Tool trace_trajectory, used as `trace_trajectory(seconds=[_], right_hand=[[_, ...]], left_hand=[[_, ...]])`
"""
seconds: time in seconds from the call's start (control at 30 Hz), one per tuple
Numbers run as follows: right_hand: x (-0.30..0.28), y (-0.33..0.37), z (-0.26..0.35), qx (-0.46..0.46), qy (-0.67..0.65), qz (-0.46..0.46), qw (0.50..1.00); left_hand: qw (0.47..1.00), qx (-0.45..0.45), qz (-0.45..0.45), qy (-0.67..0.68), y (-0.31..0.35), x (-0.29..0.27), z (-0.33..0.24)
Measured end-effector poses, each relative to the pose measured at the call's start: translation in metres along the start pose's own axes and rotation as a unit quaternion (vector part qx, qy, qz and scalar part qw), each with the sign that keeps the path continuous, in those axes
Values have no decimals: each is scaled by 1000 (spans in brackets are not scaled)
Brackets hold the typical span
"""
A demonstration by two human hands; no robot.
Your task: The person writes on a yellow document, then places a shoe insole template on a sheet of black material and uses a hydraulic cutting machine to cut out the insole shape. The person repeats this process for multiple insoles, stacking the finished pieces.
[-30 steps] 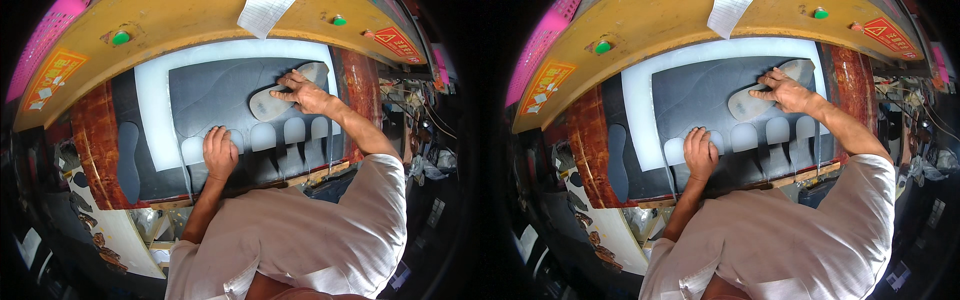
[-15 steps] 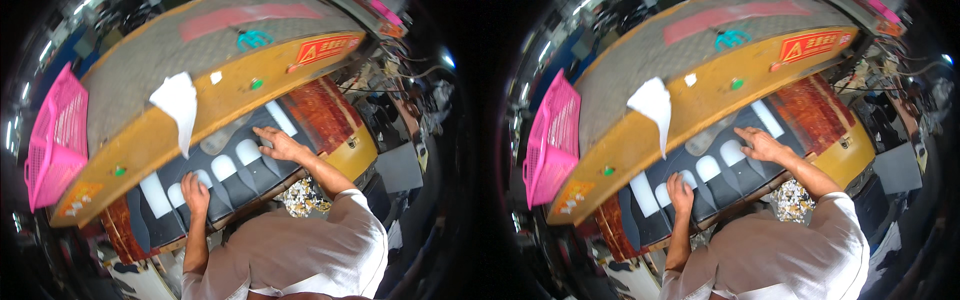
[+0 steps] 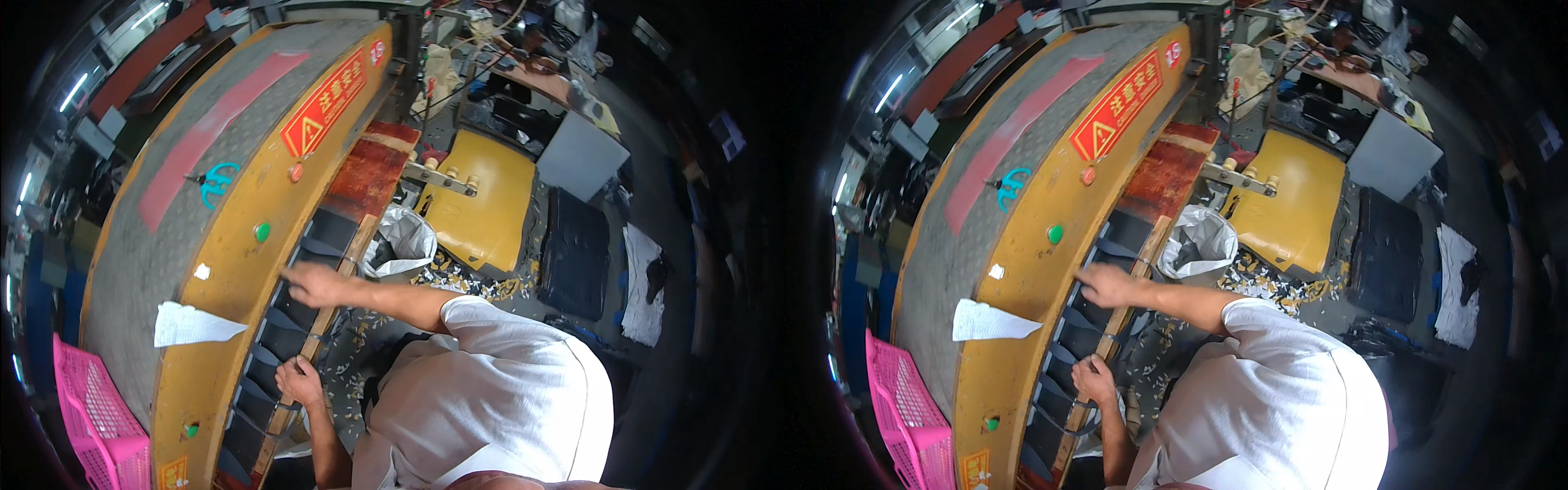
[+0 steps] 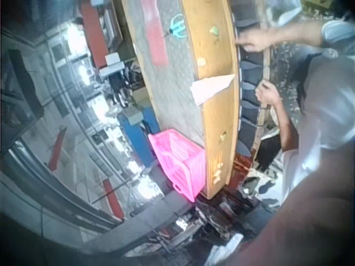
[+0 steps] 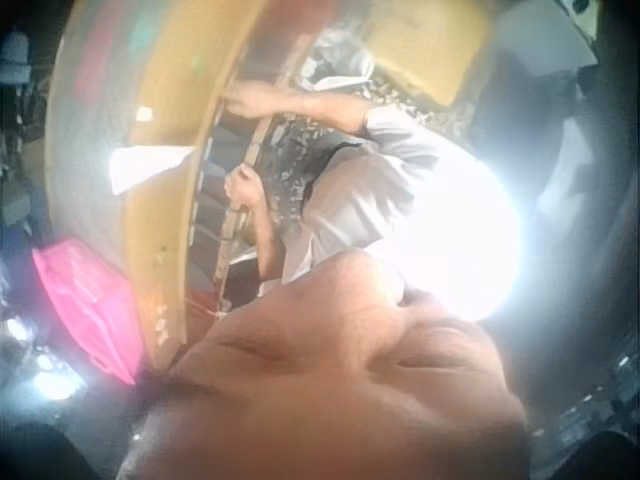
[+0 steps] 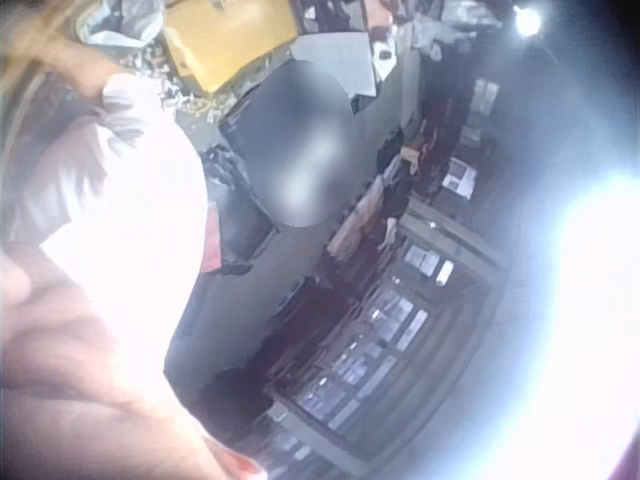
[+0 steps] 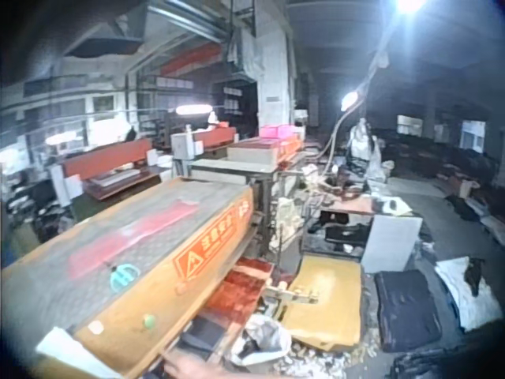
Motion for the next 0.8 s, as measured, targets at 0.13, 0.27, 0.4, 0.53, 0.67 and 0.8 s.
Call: trace_trajectory(seconds=[0.13, 0.27, 0.4, 0.53, 0.67, 0.8], right_hand=[[40, 50, -9, -69, 126, 95, 985], [48, 59, -15, -93, 128, 2, 987], [52, 57, -21, -101, 120, 5, 988], [50, 68, -25, -91, 122, 32, 988], [40, 96, -20, -88, 140, 73, 984], [34, 121, -10, -21, 194, 237, 952]], left_hand=[[1000, -19, 20, 12, 3, -6, -8], [998, -46, 32, 20, 3, -5, -7], [999, -46, 10, 23, 4, 4, 0], [997, -67, 12, 36, 16, 14, -3], [999, -33, -9, 42, 38, 6, -26], [995, -12, 25, 101, 67, -11, -49]])
Point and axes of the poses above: each hand's wrist, its own y-axis away from the middle knuckle, its own x-axis out of the palm, z = x × y, the point moved 6 cm from there along -y, towards the middle knuckle, and after that the axes turned 6 degrees about z, right-handed, at the moved point
